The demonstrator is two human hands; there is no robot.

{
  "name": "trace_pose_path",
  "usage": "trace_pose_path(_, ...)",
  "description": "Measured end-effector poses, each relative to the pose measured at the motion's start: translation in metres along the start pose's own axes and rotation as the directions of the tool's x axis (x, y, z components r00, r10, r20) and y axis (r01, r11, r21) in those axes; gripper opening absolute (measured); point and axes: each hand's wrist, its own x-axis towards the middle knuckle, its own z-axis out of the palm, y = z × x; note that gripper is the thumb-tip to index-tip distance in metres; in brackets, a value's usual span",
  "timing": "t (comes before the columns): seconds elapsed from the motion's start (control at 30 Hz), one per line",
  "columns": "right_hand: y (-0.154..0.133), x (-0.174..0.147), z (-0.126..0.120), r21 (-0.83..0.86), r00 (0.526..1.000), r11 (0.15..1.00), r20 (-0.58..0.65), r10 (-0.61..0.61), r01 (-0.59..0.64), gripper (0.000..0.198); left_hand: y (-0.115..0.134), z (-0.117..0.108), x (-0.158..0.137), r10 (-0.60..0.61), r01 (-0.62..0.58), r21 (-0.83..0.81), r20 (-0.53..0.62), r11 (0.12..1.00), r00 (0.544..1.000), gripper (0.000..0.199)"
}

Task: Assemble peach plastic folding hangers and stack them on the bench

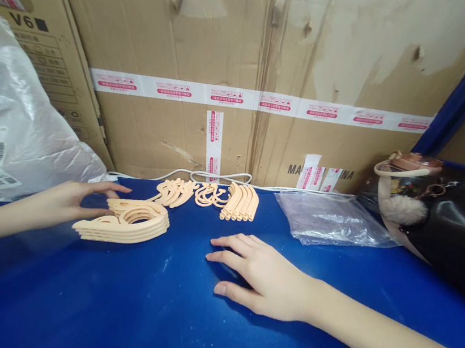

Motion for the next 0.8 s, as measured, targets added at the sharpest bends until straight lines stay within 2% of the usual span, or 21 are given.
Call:
trace_pose_path(0.37,-0.0008,-0.0003,-0.0001,0.012,1.0,1.0,-0.007,-0.007,0.007,0.044,0.0039,-0.0026,-0.0006,-0.004,0.004,0.007,0.025,1.0,1.0,0.063)
trace_pose_path(0.8,0.0002,-0.0009,-0.0004,-0.001,1.0,1.0,0.002,-0.006,0.006,0.044,-0.0037,0.0043,-0.0002,-0.015,0.016,-0.023,0.023,1.0,1.0,0.063)
